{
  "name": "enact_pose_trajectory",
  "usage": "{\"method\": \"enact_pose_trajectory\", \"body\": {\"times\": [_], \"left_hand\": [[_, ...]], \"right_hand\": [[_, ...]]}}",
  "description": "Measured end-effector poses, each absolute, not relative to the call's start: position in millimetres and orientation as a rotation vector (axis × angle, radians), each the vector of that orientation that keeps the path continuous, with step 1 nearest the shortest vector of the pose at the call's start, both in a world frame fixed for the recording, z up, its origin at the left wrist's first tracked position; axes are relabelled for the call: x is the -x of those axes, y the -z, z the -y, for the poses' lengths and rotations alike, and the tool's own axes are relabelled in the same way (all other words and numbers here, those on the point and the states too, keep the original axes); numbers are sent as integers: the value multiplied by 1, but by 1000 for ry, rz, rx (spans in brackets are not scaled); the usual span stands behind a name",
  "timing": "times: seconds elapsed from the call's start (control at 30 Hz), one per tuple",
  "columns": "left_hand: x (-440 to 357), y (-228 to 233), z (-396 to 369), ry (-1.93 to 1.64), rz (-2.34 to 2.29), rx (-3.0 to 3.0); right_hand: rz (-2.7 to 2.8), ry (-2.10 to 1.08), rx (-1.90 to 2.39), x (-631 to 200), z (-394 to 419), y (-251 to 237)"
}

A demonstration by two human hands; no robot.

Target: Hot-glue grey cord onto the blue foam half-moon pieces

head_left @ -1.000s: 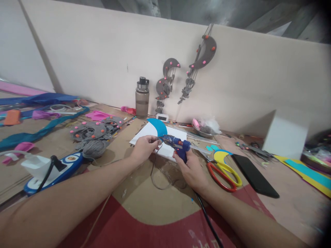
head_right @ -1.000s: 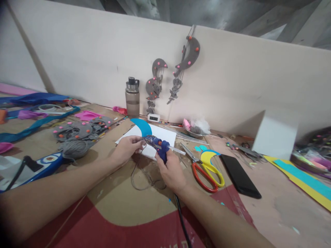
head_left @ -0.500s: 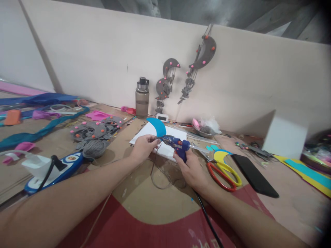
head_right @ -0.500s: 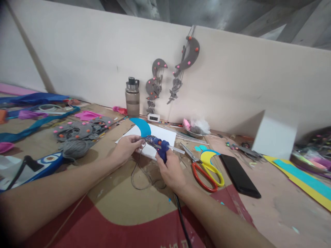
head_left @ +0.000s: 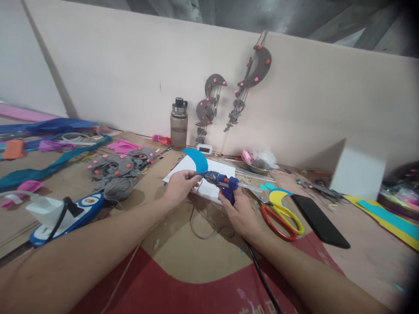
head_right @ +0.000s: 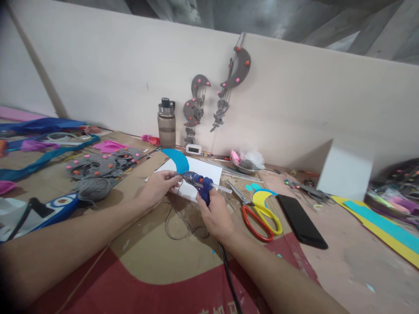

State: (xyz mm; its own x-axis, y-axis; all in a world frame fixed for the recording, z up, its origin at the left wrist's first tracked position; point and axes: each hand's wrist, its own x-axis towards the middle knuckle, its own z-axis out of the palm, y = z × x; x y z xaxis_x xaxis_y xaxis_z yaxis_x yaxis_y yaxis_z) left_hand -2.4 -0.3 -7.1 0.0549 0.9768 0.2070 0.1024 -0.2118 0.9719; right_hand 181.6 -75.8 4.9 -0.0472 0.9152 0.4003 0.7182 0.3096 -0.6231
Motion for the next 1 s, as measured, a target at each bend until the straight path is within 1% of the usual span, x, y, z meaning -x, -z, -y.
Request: {"method": "enact_pose_trajectory", "body": {"times": [0.53,1.0], "left_hand": [[3,4,1,-1297,-1183,-1452],[2,8,-5,-1389,-996,-1293]], "right_hand": [[1840,-319,1465,-182,76,-7],[1776,-341,1469,-183,73,-4]]}}
